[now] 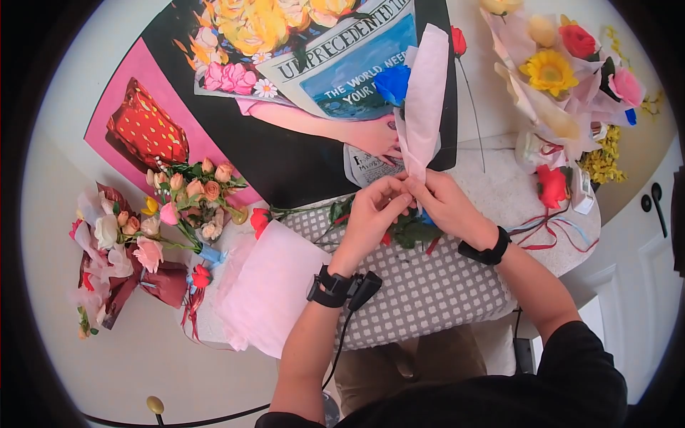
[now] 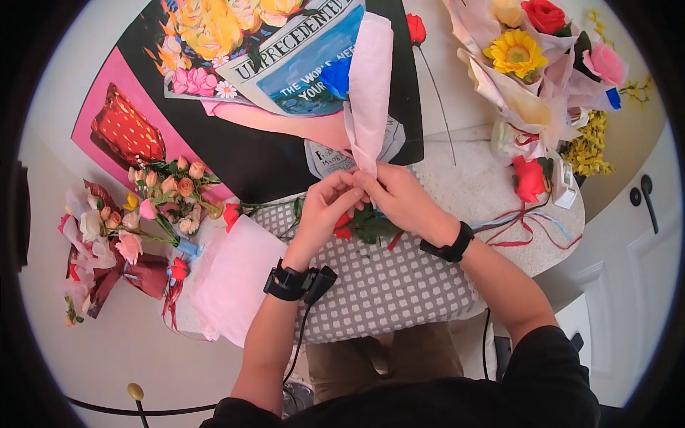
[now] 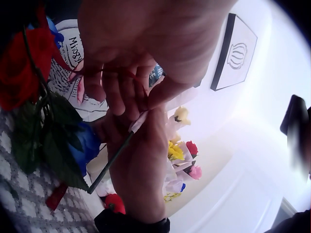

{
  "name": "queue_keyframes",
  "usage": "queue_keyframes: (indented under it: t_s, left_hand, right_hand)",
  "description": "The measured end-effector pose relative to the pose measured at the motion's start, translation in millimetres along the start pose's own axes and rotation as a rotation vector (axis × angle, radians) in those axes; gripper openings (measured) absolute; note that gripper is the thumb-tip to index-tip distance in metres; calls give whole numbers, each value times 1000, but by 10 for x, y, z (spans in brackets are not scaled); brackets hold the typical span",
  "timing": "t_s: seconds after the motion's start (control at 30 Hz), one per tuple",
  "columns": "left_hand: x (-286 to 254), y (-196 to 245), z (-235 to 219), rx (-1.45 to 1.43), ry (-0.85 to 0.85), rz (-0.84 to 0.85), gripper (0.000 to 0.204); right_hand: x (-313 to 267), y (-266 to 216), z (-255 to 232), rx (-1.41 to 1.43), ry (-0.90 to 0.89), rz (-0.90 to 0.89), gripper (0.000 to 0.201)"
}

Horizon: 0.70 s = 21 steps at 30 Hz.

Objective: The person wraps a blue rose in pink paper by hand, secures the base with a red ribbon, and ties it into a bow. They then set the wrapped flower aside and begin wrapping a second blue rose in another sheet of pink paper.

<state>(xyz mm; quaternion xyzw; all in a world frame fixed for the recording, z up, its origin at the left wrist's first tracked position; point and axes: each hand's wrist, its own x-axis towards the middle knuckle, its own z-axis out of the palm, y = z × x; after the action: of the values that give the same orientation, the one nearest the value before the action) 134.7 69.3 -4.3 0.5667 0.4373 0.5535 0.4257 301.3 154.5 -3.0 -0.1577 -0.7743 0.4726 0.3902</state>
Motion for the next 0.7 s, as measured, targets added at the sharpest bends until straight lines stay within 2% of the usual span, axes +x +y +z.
queue_keyframes:
  t_s: [0.1,0.37,0.53,0.7]
  left_hand:
    - [-5,-2,8,2,-1,9,11]
    - [6,-23,40,52,23,39,14]
    - [4,-19,58,50,42,-23,22]
    - [9,-84,78,-5,59,-40,21]
  right_hand:
    - [-3,57,-10,-10,4,44,37]
    - [-10,78,10,-67,41,25,39]
    - [-9,84,27,-57,34,48,38]
    - [-13,97,13,-52,21,70,39]
